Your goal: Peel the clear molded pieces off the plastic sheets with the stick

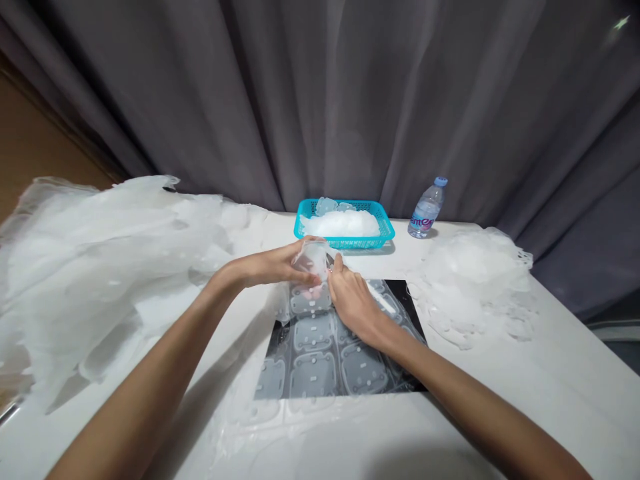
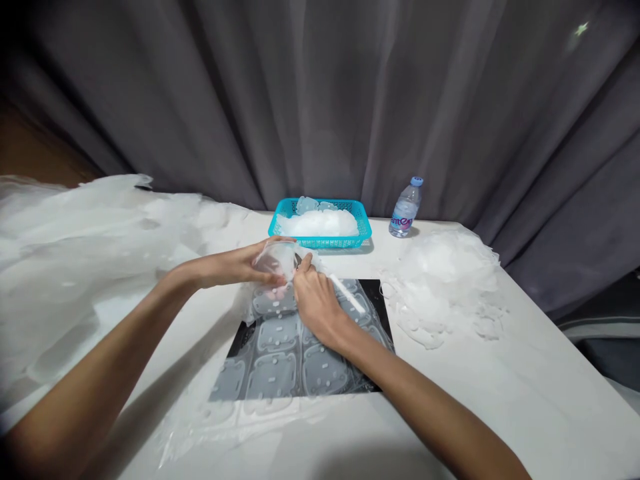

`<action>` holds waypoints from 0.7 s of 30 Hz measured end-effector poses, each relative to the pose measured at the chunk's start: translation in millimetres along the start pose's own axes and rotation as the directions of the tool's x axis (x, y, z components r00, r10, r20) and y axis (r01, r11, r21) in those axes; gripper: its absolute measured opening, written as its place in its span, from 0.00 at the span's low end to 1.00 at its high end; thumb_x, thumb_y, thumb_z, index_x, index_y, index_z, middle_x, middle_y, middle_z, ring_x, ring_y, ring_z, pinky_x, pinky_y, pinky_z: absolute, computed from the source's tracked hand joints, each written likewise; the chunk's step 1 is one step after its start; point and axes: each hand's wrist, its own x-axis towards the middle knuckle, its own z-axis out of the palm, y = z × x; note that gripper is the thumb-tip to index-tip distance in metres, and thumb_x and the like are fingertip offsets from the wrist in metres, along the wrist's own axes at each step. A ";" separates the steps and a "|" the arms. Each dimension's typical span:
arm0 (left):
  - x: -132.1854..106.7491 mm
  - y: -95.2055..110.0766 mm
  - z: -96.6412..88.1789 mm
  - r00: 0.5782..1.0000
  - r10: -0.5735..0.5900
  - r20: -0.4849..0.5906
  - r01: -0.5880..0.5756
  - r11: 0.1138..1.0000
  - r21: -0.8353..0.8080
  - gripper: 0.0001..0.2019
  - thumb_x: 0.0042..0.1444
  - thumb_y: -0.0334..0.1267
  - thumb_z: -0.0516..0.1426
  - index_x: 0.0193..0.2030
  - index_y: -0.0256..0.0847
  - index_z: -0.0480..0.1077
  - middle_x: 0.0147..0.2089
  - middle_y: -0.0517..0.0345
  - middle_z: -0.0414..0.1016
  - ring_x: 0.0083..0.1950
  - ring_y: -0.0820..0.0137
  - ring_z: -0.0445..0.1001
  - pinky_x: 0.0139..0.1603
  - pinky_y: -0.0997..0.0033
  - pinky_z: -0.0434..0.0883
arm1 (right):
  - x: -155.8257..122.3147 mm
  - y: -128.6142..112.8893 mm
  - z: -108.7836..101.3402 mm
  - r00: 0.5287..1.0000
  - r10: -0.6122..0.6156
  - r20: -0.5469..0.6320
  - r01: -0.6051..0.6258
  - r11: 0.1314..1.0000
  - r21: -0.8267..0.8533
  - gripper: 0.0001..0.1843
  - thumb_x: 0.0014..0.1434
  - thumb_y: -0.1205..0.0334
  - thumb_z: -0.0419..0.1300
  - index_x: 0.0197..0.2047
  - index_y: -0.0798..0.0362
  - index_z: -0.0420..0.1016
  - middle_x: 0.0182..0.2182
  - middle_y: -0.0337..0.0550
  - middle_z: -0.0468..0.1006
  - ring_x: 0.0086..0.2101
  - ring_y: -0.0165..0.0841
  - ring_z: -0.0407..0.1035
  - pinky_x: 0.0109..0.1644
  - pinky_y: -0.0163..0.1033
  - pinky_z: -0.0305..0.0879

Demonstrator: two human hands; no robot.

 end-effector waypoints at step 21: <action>-14.2 -6.7 -24.6 0.987 -0.143 -0.066 0.156 0.955 0.253 0.26 0.54 0.54 0.68 0.55 0.41 0.76 0.52 0.48 0.81 0.52 0.52 0.78 0.49 0.64 0.74 | 4.9 12.6 -16.4 0.994 0.081 -0.067 -0.074 0.993 0.095 0.24 0.78 0.60 0.43 0.68 0.66 0.62 0.49 0.63 0.83 0.49 0.48 0.80 0.51 0.45 0.71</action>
